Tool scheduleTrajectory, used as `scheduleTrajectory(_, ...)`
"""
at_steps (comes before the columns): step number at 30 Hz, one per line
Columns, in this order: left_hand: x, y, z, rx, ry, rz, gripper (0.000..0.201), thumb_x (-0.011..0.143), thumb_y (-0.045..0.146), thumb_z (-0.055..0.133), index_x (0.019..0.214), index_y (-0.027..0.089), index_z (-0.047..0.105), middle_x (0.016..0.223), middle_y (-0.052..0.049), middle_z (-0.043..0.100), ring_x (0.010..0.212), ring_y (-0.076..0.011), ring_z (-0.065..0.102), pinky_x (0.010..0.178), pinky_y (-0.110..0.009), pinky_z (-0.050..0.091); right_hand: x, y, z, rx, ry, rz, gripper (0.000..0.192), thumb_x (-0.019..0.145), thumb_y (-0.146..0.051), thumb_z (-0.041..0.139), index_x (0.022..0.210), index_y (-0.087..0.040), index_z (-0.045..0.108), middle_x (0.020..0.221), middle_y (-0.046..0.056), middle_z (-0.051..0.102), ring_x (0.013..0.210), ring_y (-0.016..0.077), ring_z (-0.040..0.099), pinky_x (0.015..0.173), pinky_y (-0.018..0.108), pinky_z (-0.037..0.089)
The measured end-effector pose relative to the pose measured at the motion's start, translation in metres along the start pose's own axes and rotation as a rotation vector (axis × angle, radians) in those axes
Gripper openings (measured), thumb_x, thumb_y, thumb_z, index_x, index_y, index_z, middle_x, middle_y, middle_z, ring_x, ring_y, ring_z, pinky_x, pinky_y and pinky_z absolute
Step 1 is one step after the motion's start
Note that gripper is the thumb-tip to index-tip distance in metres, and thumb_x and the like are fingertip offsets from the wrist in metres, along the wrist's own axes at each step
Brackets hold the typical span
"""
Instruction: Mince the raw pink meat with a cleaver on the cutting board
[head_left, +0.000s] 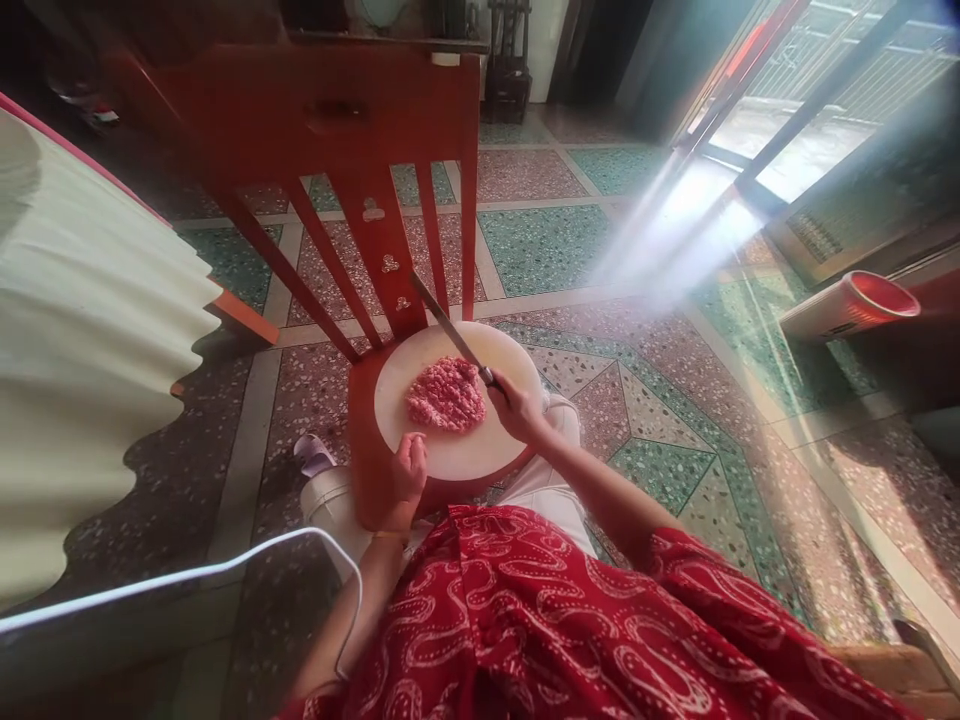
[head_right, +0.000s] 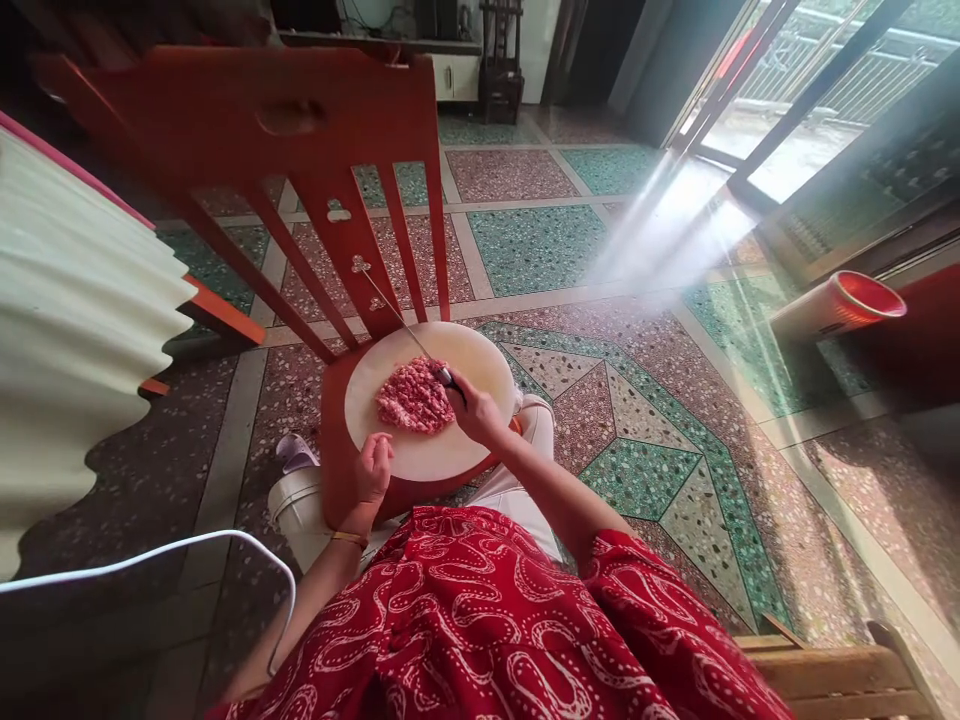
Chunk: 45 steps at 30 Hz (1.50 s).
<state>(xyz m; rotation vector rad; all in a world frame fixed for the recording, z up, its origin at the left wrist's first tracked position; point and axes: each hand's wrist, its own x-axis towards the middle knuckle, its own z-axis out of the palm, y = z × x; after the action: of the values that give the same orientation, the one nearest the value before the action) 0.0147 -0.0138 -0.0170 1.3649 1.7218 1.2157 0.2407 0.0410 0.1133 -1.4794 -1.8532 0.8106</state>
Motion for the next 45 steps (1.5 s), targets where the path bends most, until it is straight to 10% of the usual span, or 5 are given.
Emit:
scheduleTrajectory(14, 0.009, 0.002, 0.0, 0.021, -0.026, -0.01, 0.024, 0.087, 0.035, 0.037, 0.085, 0.018, 0.055, 0.061, 0.002, 0.051, 0.054, -0.0107, 0.049, 0.052, -0.021, 0.039, 0.004, 0.041, -0.044, 0.27, 0.063, 0.285, 0.036, 0.087, -0.047, 0.036, 0.099, -0.018, 0.055, 0.057, -0.007, 0.048, 0.038, 0.0055, 0.042, 0.036, 0.016, 0.033)
scheduleTrajectory(24, 0.01, -0.002, 0.003, 0.104, -0.017, 0.026, 0.026, 0.088, 0.037, 0.036, 0.088, 0.019, 0.055, 0.062, 0.002, 0.051, 0.056, -0.0107, 0.049, 0.057, -0.022, 0.04, 0.002, 0.106, -0.031, 0.297, -0.29, 0.588, 0.033, 0.091, -0.044, 0.034, 0.101, -0.019, 0.053, 0.049, -0.009, 0.042, 0.032, 0.0049, 0.038, 0.031, 0.014, 0.03)
scheduleTrajectory(32, 0.008, -0.002, 0.003, 0.079, -0.003, -0.031, 0.026, 0.088, 0.037, 0.036, 0.087, 0.018, 0.054, 0.06, 0.003, 0.049, 0.054, -0.0107, 0.048, 0.054, -0.021, 0.039, 0.057, 0.054, -0.012, -0.215, -0.395, 0.056, 0.042, 0.093, -0.045, 0.038, 0.127, -0.027, 0.054, 0.07, 0.002, 0.063, 0.054, 0.0126, 0.056, 0.054, 0.022, 0.041)
scheduleTrajectory(39, 0.001, -0.007, 0.002, 0.095, -0.032, 0.031, 0.027, 0.089, 0.037, 0.036, 0.091, 0.018, 0.055, 0.064, 0.002, 0.051, 0.057, -0.0112, 0.049, 0.058, -0.023, 0.039, -0.019, 0.058, -0.007, -0.737, -0.465, -0.126, 0.044, 0.092, -0.037, 0.044, 0.136, -0.039, 0.042, 0.088, 0.007, 0.064, 0.067, 0.0174, 0.062, 0.058, 0.024, 0.039)
scheduleTrajectory(45, 0.003, -0.007, 0.002, 0.106, -0.04, 0.039, 0.026, 0.088, 0.035, 0.036, 0.087, 0.018, 0.056, 0.065, 0.001, 0.054, 0.059, -0.0121, 0.051, 0.058, -0.023, 0.04, -0.059, 0.037, -0.033, -0.421, -0.171, -0.146, 0.042, 0.094, -0.032, 0.036, 0.134, -0.026, 0.048, 0.09, 0.007, 0.066, 0.08, 0.0167, 0.063, 0.071, 0.025, 0.048)
